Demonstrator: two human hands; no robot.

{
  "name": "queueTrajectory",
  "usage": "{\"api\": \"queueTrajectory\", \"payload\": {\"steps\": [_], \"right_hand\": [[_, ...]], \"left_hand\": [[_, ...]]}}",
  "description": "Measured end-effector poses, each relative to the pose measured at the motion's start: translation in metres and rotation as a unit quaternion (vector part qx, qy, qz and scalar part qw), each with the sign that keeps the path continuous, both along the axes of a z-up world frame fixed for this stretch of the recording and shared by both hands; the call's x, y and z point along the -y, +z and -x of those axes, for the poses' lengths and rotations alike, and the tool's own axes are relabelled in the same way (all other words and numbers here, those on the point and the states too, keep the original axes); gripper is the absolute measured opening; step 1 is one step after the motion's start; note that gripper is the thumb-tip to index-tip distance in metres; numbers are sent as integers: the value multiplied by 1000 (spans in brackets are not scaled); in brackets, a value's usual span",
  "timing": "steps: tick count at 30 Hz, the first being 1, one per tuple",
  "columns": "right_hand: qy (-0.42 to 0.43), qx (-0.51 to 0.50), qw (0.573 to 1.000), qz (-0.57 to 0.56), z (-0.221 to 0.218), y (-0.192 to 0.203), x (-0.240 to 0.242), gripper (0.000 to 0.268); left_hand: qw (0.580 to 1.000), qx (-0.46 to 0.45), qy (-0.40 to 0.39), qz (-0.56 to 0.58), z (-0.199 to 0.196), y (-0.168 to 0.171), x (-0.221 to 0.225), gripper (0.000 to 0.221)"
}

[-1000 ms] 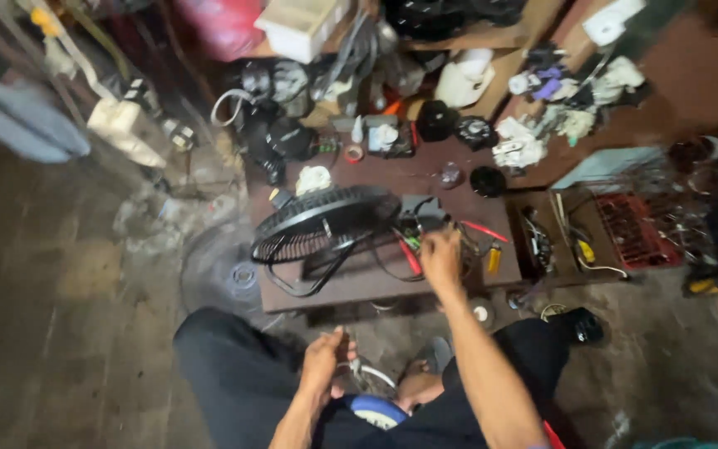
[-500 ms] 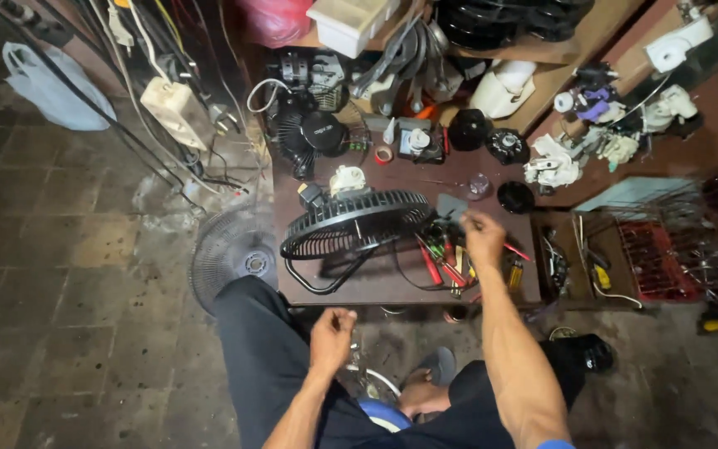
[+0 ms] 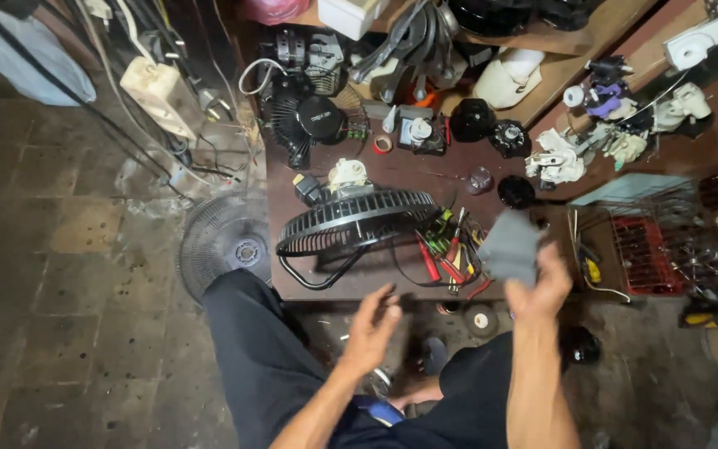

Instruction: Repairing a fan by applying a substance to the center of the cage and securing it with a screwdriver.

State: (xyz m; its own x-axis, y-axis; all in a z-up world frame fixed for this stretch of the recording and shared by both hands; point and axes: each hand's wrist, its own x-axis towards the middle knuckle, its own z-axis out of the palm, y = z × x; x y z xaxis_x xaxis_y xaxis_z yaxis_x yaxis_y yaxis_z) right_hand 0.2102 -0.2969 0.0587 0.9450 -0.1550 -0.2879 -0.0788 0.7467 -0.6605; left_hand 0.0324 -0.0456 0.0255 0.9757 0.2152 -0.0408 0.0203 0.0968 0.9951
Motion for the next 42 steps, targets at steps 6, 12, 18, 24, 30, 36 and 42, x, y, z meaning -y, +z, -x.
{"api": "queueTrajectory", "payload": {"steps": [6,12,18,24,30,36,42], "right_hand": [[221,331,591,702,155,-48,-61,27],[51,235,711,661,160,-82,-50,29],[92,128,741,653,120,-57,-49,32],[353,44,803,478,159,-45,-100,41],[480,53,765,426,129,-75,-73,31],[521,98,697,482,95,-32,-96,28],[525,55,634,565,69,12,-101,60]], "left_hand": [[966,-217,90,109,-33,40,71,59],[890,-314,74,322,-9,33,83,44],[962,-211,-148,92,14,0,38,42],[989,-147,-4,6,32,-21,15,33],[924,-71,290,237,27,-60,-25,22],[863,-340,52,371,18,7,-14,93],[881,-202,207,375,18,-35,-32,14]]}}
